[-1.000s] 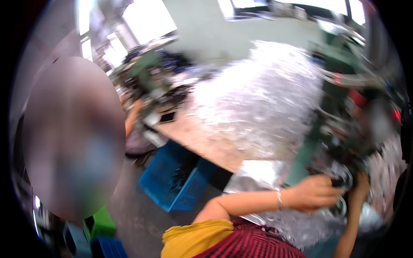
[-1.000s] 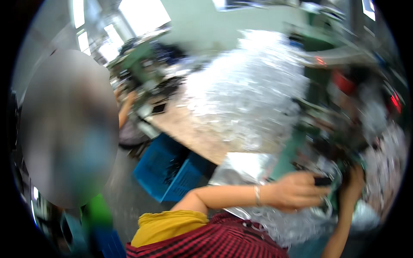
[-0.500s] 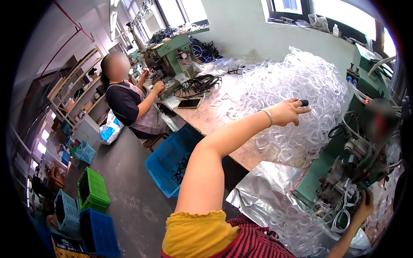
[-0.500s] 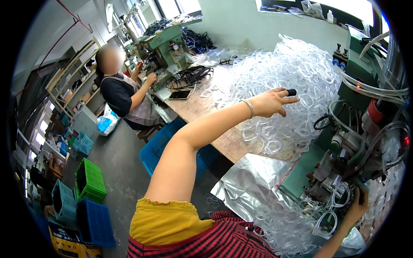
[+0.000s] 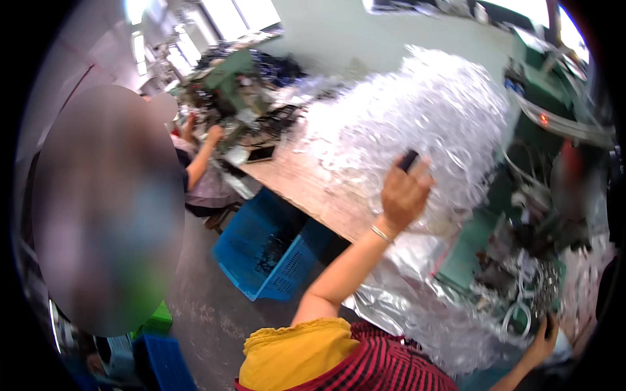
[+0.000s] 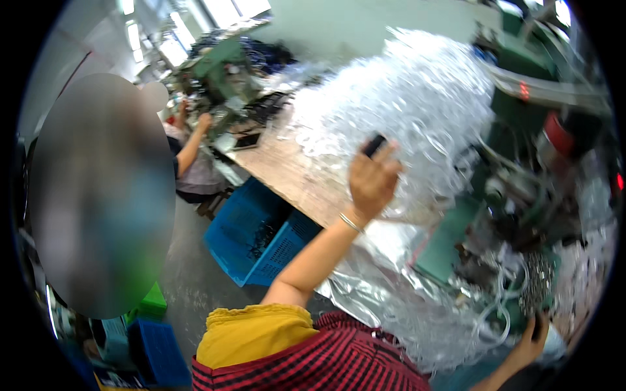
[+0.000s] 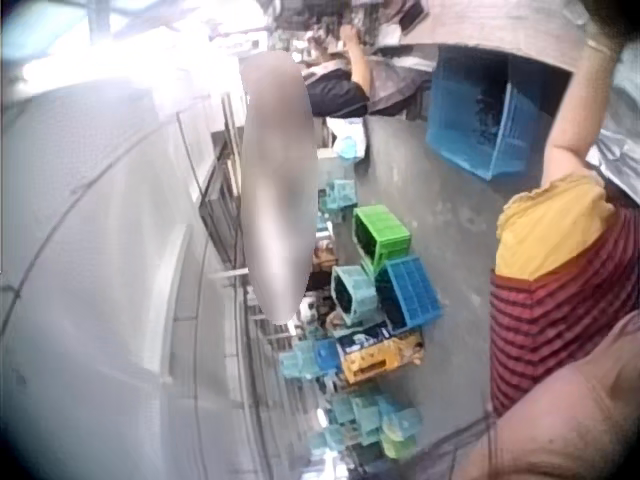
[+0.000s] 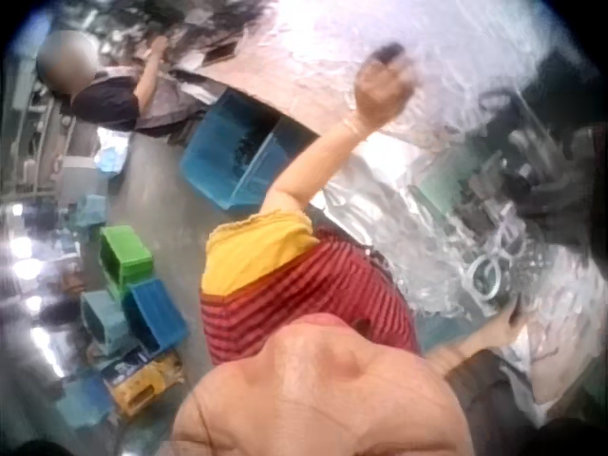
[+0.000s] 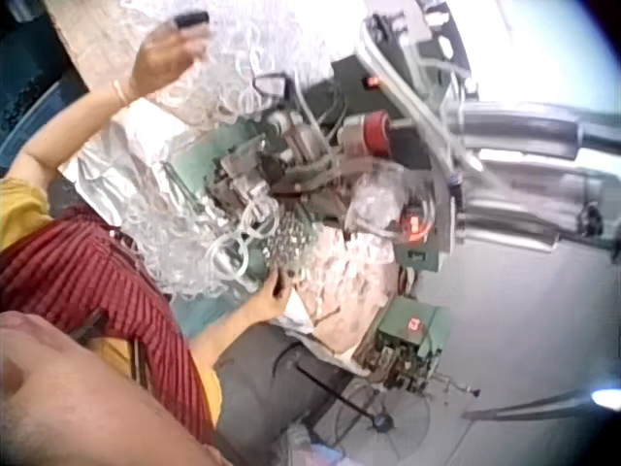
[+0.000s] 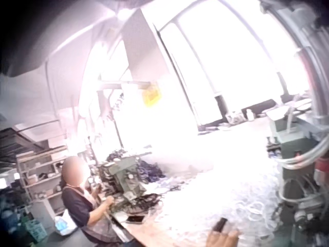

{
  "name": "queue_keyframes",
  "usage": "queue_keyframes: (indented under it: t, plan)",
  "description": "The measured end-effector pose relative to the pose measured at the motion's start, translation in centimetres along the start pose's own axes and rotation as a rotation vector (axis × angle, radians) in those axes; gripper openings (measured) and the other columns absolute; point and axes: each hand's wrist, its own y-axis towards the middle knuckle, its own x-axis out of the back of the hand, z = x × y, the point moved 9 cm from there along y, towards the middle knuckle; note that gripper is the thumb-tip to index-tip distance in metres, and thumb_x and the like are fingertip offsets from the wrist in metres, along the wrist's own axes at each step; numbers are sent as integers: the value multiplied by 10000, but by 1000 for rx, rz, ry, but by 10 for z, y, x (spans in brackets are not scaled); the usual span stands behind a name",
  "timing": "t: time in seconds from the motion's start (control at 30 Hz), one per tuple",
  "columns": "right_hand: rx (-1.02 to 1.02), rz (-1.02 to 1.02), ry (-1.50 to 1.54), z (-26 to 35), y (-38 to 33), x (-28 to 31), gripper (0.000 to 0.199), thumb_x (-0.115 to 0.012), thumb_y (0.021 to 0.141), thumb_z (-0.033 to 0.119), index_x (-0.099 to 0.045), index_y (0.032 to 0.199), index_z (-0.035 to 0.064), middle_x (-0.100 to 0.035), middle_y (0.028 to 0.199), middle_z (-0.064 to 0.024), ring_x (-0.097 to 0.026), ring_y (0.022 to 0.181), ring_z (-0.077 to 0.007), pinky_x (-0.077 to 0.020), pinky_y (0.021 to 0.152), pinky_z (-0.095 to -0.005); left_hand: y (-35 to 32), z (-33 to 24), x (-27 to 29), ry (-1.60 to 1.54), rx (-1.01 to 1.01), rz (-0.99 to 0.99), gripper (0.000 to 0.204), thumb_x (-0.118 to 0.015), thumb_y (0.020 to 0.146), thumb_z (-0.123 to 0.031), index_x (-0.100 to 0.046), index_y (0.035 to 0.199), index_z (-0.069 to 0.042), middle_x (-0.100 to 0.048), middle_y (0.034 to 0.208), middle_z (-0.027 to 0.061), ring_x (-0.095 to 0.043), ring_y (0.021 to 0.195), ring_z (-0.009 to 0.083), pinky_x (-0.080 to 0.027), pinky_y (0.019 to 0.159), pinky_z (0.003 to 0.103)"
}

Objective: The person repeatedly picks clear plastic rings and small metal components, places them into a press machine, and removes the assembled pieces. The process is continuous and repetitive, with the person handling each item individually.

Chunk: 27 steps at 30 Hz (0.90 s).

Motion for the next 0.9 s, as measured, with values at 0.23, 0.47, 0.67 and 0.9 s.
queue_keyframes:
  t: [0.23,0.47,0.67,0.9]
  plan:
    - [296,278,373,211,18,-81,211,-694,760,79,-679,952,-5,-676,912,-69,-629,868,-167,-486,813,-291,1,67,-45,-437,725,139,240,-579,966,-212,-570,806,-32,-508,695,-18,-409,591,70,-366,534,264]
    - [27,353,694,208,22,-111,492,-715,726,31,-537,1179,-43,-654,868,-64,-617,841,-120,-485,789,-267,-88,-13,-58,-1201,1320,239,96,-529,975,-126,-539,1028,-47,-570,943,59,-588,818,140,-535,700,314]
    - [39,375,859,220,17,-110,521,-695,727,-8,-508,1212,-38,-636,935,-55,-599,846,-108,-480,769,-241,52,-71,-5,-1386,618,-32,173,-561,923,-12,-514,1086,-45,-603,1000,95,-625,898,202,-548,800,365]
    - [8,399,968,230,-8,-103,562,-661,781,-9,-461,1306,-33,-611,1130,-73,-573,1013,-155,-439,921,-288,78,-113,-2,-1199,388,23,64,-541,919,7,-529,981,-4,-636,902,138,-634,776,209,-506,704,301]
